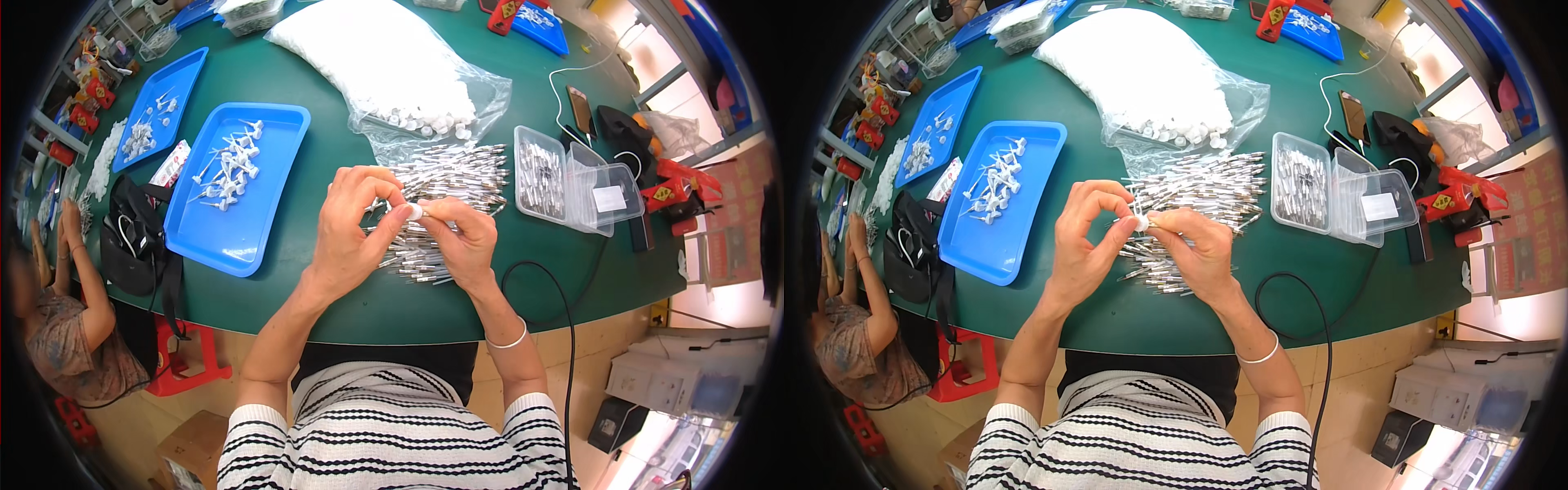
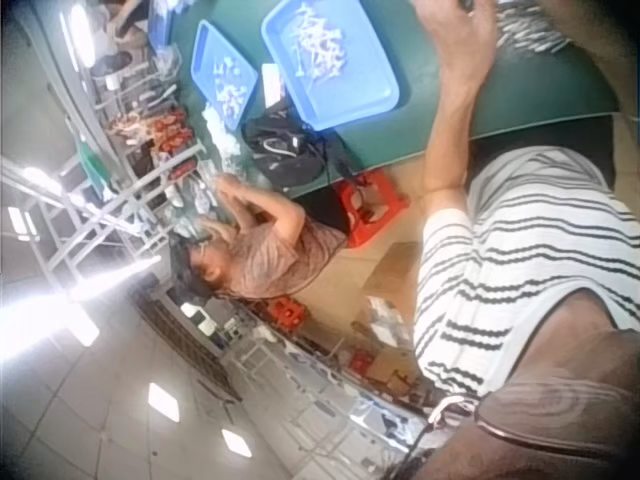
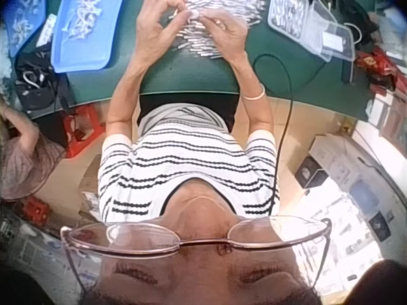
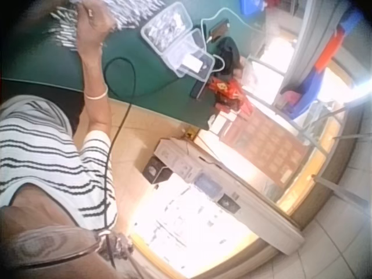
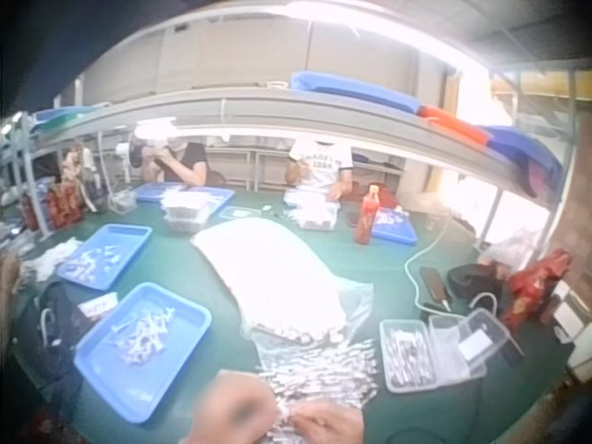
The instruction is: The person sits at a green workbench and repeatedly picks up small white plastic caps and silver metal rods. They insert the rods into the caps by hand and place the assembled units into a blue tray. The process is repetitive and involves handling small parts one at a time.
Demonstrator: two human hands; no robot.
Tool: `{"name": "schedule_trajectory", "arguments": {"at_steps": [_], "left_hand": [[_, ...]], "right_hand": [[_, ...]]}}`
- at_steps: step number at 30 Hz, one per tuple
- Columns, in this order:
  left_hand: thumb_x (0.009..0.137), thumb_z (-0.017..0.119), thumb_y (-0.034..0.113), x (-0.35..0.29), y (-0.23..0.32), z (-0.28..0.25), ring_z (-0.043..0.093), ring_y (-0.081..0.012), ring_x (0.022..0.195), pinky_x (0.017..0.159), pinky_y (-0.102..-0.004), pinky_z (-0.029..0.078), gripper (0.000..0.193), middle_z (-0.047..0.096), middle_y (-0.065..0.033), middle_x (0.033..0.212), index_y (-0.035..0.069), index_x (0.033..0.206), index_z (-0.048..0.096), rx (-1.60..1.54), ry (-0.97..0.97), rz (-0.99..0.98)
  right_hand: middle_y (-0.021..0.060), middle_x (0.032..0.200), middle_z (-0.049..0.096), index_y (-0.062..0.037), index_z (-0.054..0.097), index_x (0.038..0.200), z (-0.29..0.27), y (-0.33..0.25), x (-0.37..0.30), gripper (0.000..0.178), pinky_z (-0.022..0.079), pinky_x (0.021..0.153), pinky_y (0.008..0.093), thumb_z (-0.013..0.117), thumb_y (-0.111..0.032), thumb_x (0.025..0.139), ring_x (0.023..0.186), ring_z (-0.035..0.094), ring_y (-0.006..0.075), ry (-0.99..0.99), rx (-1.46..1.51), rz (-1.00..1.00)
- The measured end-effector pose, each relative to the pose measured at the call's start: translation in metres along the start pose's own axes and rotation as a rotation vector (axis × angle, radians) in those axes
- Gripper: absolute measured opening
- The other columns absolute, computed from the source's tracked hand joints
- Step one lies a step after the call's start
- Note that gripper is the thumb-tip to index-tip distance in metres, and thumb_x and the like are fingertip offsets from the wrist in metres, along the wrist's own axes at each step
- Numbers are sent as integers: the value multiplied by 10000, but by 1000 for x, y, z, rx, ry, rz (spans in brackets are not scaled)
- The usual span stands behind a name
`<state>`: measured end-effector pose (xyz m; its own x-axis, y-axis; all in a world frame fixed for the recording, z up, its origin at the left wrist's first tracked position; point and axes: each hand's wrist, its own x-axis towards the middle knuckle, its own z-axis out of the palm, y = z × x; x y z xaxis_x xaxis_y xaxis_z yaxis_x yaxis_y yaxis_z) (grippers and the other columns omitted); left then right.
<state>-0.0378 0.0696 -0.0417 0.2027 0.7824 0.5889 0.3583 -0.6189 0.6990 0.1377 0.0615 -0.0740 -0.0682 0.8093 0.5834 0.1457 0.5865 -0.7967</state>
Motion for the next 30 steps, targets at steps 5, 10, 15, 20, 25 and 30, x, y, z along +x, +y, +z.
{"name": "schedule_trajectory", "arguments": {"at_steps": [5, 10, 15, 20, 25, 30], "left_hand": [[822, 650, 73, -4, -6, -1, 553, -187, 806, 780, -306, 411, 100, 613, -64, 847, 30, 830, 560, -284, -65, -162], [893, 590, 94, -9, -6, 1, 522, -99, 873, 814, -255, 403, 86, 588, -40, 914, 25, 872, 543, -819, -153, -493], [899, 592, 110, -8, -7, 2, 521, -104, 915, 867, -259, 391, 82, 582, -43, 945, 44, 890, 544, -1031, -172, -594], [898, 613, 120, -8, -9, 0, 538, -119, 930, 881, -274, 403, 99, 594, -55, 947, 42, 888, 553, -1092, -182, -608], [885, 644, 102, -8, -10, 1, 562, -98, 852, 802, -244, 448, 112, 623, -46, 914, 17, 913, 576, -1028, -130, -601], [891, 646, 120, -5, -3, 3, 538, -65, 793, 746, -213, 431, 117, 609, -3, 847, 16, 885, 593, -760, 31, -545]], "right_hand": [[90, 819, 702, -5, 681, 885, 4, 2, 0, 145, 514, 610, 244, 722, 53, 759, 713, 662, 136, -9, -7, -50], [76, 807, 699, -5, 685, 887, 5, 0, -4, 119, 504, 609, 231, 719, 32, 779, 698, 648, 113, -23, 45, 49], [60, 799, 696, 4, 688, 896, 6, -1, -5, 112, 496, 614, 219, 713, 29, 790, 700, 635, 92, -24, 143, 142], [83, 836, 692, 15, 684, 907, 6, -1, -6, 128, 494, 644, 219, 704, 55, 787, 750, 637, 110, -16, 310, 200], [100, 884, 684, 16, 680, 896, 5, -1, -4, 140, 492, 679, 230, 707, 76, 772, 805, 630, 132, 17, 409, 197], [99, 883, 684, 10, 680, 888, 0, 5, -3, 153, 493, 682, 249, 716, 78, 755, 801, 633, 152, 41, 291, 126]]}}
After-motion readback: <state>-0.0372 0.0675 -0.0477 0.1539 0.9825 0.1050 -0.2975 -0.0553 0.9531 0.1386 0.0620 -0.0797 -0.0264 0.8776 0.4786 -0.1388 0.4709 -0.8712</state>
